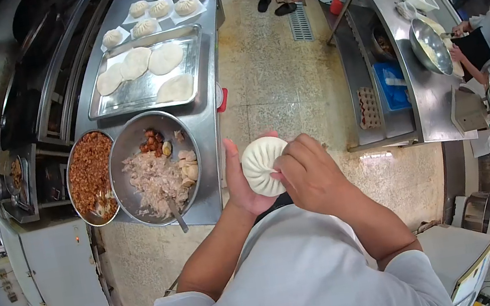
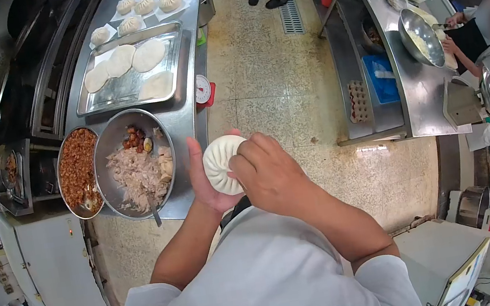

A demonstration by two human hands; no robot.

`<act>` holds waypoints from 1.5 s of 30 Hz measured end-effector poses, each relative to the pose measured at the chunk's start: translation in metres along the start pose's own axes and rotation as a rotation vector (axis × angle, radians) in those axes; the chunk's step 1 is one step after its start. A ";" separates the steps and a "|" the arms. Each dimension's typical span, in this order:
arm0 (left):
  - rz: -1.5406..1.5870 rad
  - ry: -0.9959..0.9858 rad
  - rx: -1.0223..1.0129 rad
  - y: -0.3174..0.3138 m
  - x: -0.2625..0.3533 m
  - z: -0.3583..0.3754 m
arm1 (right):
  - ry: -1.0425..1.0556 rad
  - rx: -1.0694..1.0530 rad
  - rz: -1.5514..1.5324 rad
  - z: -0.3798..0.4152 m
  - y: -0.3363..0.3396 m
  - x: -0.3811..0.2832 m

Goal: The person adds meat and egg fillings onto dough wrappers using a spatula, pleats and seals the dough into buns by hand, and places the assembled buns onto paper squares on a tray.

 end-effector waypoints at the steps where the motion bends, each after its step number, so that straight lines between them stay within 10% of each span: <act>1: -0.002 -0.005 -0.003 -0.003 -0.001 -0.001 | 0.048 -0.012 0.032 -0.002 0.005 -0.004; 45: -0.165 -0.406 0.194 -0.032 -0.006 -0.234 | 0.400 0.057 0.010 -0.181 0.088 0.182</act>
Point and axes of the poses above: each hand's wrist, its own z-axis away from the middle knuckle, its own y-axis out of the back of the hand, x = y × z, the point moved 5 cm from there along -z, towards the middle knuckle, and after that the axes turned 12 degrees about -y, right-handed, at the moved point
